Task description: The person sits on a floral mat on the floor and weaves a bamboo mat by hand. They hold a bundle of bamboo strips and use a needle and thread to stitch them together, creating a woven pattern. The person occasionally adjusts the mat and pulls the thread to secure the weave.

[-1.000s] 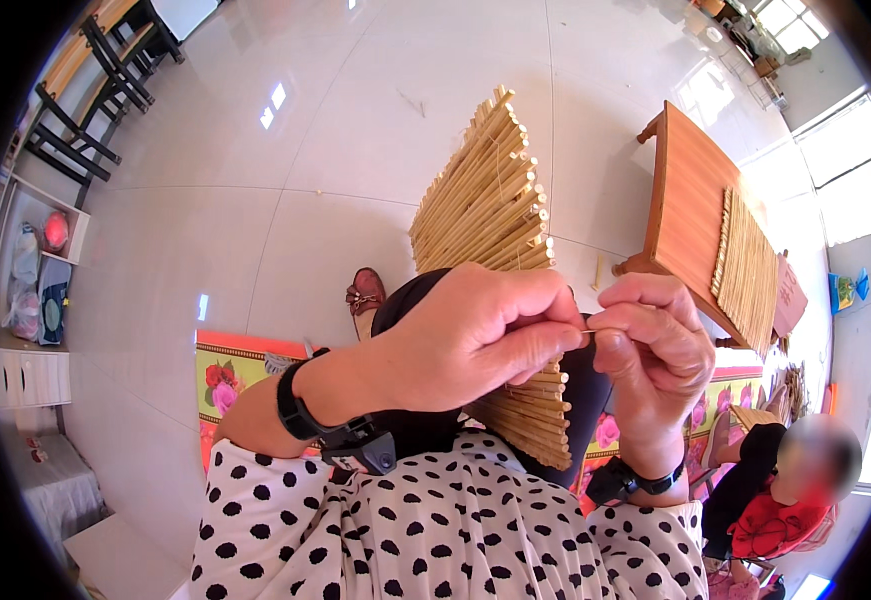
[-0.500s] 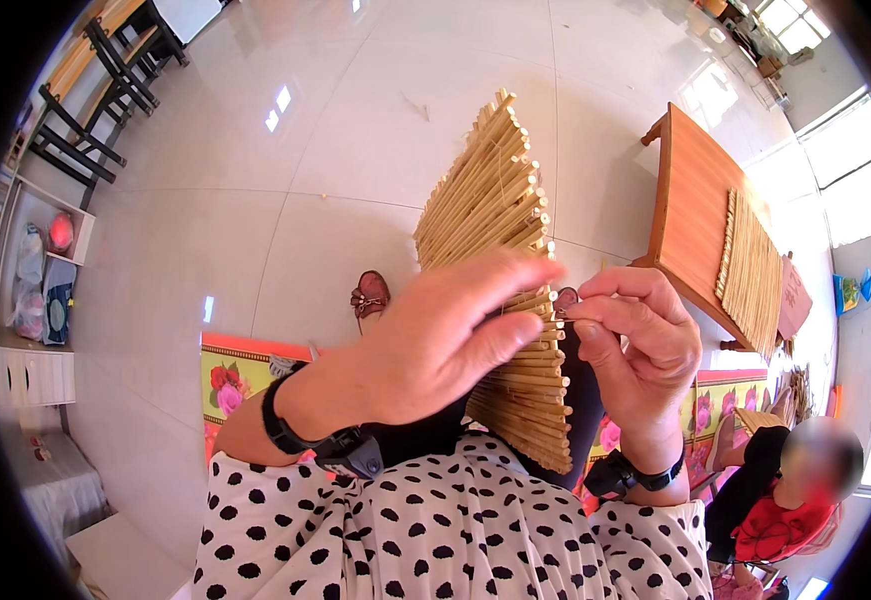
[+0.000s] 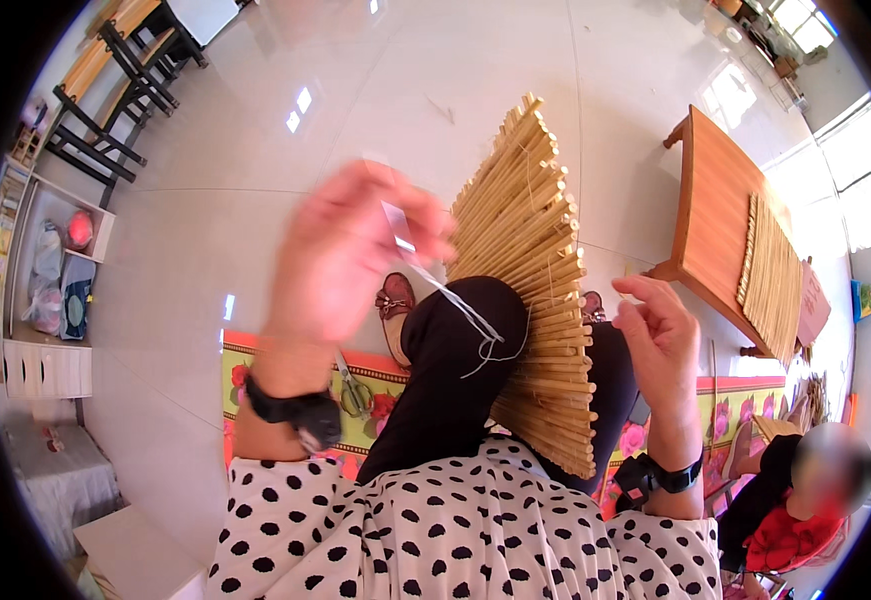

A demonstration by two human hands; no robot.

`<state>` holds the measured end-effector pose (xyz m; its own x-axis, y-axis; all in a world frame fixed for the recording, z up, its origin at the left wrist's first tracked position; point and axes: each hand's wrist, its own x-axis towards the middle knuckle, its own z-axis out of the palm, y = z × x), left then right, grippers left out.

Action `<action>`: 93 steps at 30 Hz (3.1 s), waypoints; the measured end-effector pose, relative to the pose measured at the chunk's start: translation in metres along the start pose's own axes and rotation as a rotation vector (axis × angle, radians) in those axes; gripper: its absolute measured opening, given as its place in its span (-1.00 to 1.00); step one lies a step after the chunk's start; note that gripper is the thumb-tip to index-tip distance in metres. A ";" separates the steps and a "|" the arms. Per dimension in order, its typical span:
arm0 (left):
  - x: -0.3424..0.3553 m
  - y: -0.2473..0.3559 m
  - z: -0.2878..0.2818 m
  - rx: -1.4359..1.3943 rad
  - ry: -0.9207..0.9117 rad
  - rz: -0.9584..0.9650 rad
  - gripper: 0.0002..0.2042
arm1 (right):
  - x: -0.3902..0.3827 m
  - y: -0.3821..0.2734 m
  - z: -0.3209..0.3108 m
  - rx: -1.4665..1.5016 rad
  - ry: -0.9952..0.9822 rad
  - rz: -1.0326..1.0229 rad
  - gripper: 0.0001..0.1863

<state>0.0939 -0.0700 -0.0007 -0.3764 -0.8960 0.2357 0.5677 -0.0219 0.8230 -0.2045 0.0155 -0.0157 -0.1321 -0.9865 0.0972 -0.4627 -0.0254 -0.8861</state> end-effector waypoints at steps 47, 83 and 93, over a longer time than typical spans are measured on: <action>-0.003 -0.115 0.013 0.968 -0.208 0.100 -0.89 | -0.025 0.015 0.033 0.128 -0.164 0.321 -0.42; 0.001 -0.129 0.016 1.015 -0.206 0.150 -0.84 | -0.022 0.015 0.032 0.216 -0.169 0.420 -0.36; 0.001 -0.129 0.017 1.007 -0.201 0.159 -0.84 | -0.026 0.019 0.030 0.157 -0.165 0.383 -0.28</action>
<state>0.0081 -0.0601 -0.0979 -0.5186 -0.7636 0.3848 -0.2180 0.5532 0.8040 -0.1830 0.0357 -0.0486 -0.1202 -0.9420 -0.3134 -0.2674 0.3348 -0.9036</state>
